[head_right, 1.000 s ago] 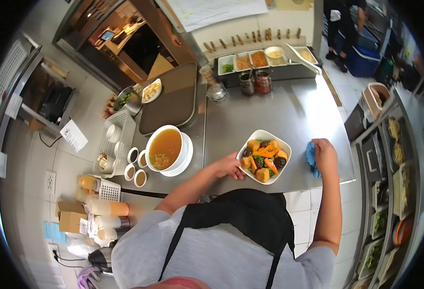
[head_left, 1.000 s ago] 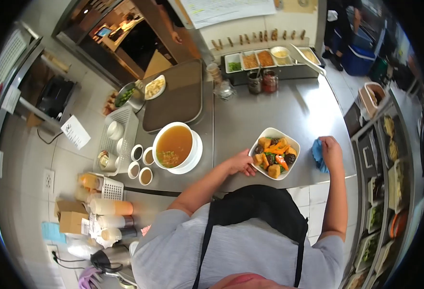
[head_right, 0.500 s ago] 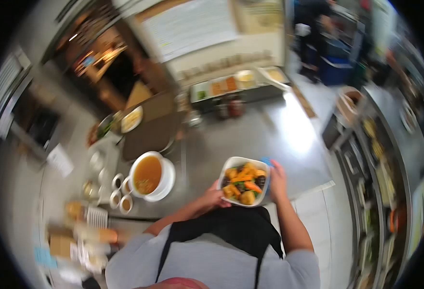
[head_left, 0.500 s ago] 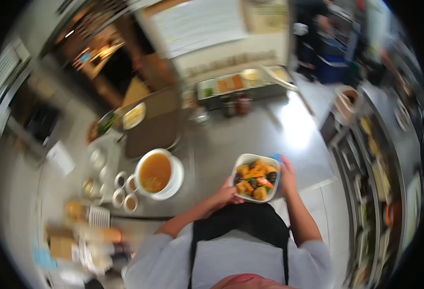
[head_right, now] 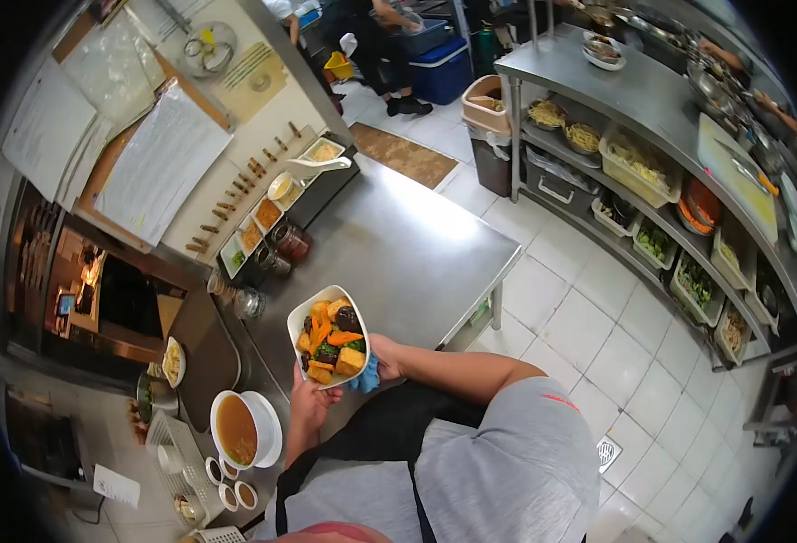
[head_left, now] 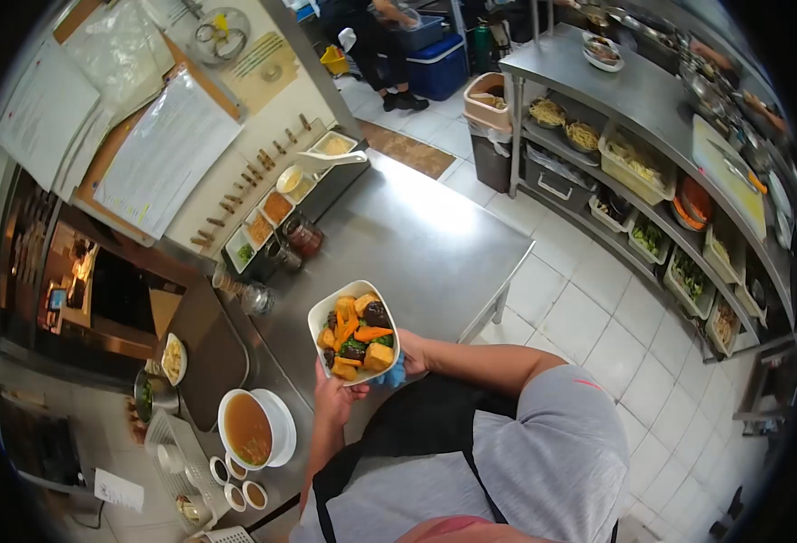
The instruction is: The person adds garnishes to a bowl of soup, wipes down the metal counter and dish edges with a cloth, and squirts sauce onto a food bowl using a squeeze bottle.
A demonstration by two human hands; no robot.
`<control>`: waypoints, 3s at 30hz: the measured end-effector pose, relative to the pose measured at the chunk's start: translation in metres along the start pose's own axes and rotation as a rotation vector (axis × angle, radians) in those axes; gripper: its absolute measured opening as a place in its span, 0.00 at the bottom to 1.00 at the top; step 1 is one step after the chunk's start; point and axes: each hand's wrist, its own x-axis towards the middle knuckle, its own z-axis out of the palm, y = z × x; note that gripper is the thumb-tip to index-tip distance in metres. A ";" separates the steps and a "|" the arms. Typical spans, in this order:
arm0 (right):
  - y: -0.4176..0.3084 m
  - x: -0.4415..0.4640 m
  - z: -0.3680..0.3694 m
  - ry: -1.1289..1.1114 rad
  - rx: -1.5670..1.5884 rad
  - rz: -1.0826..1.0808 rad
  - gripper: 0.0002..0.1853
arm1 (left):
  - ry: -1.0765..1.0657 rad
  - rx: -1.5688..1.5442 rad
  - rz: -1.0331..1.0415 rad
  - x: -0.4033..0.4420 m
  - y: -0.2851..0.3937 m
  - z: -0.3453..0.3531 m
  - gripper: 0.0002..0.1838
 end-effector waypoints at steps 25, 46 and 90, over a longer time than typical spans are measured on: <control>0.017 0.052 0.055 -0.146 -0.160 0.388 0.22 | 0.469 -0.158 0.153 -0.086 -0.007 0.002 0.39; -0.098 0.097 -0.054 0.112 -0.548 -0.008 0.21 | 1.143 -0.474 0.192 -0.271 -0.126 -0.034 0.36; -0.016 0.036 -0.036 0.325 -1.513 -0.781 0.16 | 0.314 0.646 0.196 -0.049 -0.066 -0.082 0.16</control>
